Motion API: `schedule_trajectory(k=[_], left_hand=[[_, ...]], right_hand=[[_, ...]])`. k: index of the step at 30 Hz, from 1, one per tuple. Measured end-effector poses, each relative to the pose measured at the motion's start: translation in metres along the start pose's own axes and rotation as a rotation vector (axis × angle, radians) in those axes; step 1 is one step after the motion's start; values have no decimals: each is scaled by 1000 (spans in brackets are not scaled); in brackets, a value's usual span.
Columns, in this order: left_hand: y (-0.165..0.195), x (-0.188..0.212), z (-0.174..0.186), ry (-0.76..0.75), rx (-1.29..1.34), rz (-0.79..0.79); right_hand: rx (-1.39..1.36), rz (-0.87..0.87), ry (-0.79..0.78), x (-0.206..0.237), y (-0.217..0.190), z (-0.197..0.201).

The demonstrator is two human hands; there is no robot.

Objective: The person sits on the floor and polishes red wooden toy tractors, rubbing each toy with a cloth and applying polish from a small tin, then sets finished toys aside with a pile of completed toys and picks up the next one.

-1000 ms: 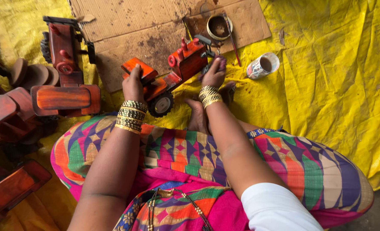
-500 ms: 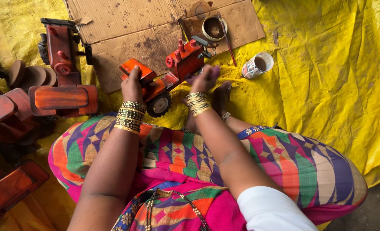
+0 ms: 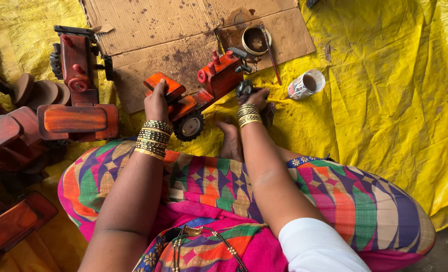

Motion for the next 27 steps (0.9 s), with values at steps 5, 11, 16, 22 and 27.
schedule_trajectory(k=[5,11,16,22,27], left_hand=[[-2,-5,3,-49,-7,-10],[-18,-17,18,-98,-40,-78],[-12,-6,10,-304,-130,-159],[7,8,-13,-398,-460,-313],[13,2,-9,-272,-728,-417]], right_hand=[[28,191,28,-17,-28,11],[-458,123,-307,-31,-60,-3],[-410,436,-455,-15,-109,-12],[-62,690,-453,24,-144,-32],[490,968,-726,48,-111,-67]])
Point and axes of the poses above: each hand's wrist, its own x-axis away from the middle knuckle, its own z-axis out of the back of the hand, y = z × x, the point moved 6 cm from there along -x, towards the middle knuckle, and after that the axes turned 9 degrees about x, right-handed, at the moved point
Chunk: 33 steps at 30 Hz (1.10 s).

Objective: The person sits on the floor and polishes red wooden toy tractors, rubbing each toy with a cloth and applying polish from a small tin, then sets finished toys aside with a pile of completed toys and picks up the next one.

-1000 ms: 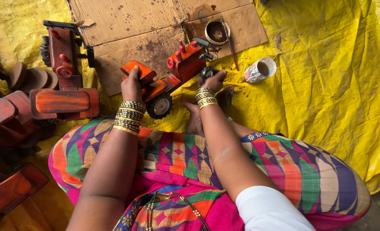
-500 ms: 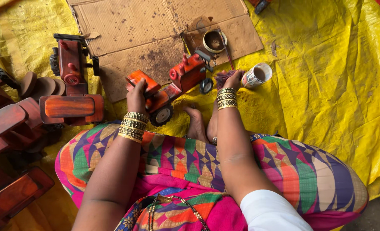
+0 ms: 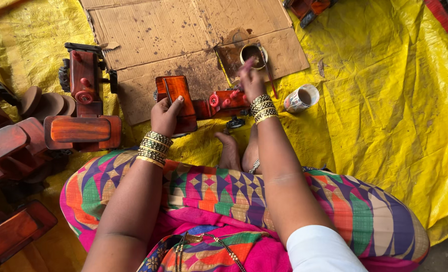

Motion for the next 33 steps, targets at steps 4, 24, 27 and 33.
schedule_trajectory(k=[4,24,27,33], left_hand=[[-13,-4,6,93,2,-37],[-20,8,-3,138,-110,-39],[-19,13,-3,162,-138,13],[-17,10,-6,151,-139,-6]], right_hand=[[203,493,-40,17,0,11],[330,87,-68,10,24,38],[728,564,-21,37,10,26],[1157,196,-433,80,19,50]])
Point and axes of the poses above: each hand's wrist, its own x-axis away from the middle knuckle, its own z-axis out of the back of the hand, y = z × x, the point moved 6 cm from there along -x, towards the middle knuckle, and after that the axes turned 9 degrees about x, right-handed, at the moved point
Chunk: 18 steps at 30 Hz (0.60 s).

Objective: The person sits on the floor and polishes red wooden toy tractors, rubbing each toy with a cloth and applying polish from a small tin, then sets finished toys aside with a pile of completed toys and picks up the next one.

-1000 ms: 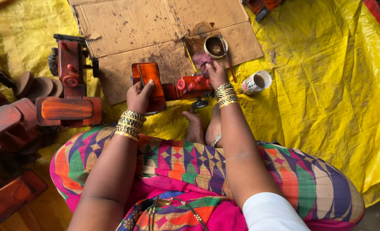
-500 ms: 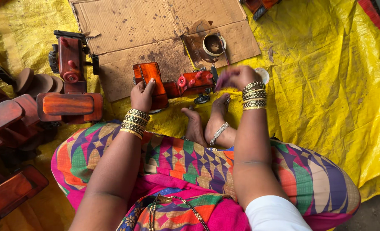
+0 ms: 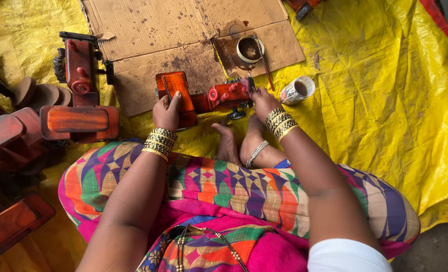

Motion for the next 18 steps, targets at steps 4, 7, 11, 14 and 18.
schedule_trajectory(k=[4,7,11,14,18], left_hand=[[-2,-5,0,3,-14,-19],[-6,-6,0,3,-87,-4],[-11,-5,-1,-11,-31,-20],[-15,-4,-1,-13,-6,-9],[-13,-3,-1,-36,74,-38]], right_hand=[[-36,11,-112,16,6,16],[-180,-42,280,16,13,46],[-252,-101,335,18,-21,29],[45,-69,572,29,-73,14],[-23,146,599,32,-82,3]])
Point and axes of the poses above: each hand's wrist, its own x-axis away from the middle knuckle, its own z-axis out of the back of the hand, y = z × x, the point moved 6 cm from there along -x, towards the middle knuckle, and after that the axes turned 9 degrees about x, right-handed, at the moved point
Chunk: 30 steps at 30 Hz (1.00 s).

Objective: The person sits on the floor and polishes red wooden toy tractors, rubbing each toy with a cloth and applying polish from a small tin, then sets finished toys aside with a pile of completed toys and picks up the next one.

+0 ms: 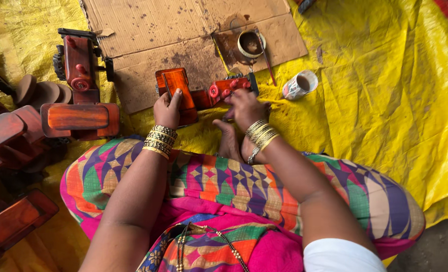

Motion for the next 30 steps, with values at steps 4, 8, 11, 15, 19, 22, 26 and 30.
schedule_trajectory(k=[4,8,11,15,19,22,26,30], left_hand=[[3,2,1,6,-29,23],[9,3,-1,-4,-6,-46],[6,3,0,15,-42,7],[4,3,0,9,-57,21],[0,1,-2,-22,59,30],[-8,-2,-3,-60,168,71],[-28,-8,0,-63,44,237],[-31,-13,-13,-144,148,212]], right_hand=[[53,-197,9,3,47,9],[55,-210,-51,5,31,-3],[-93,50,-42,4,0,-6],[-253,-19,66,-16,31,17],[-207,-144,266,-43,67,30],[-294,-47,211,-58,60,7],[-443,-136,-78,-61,63,-28],[-498,-424,-269,-63,94,-25]])
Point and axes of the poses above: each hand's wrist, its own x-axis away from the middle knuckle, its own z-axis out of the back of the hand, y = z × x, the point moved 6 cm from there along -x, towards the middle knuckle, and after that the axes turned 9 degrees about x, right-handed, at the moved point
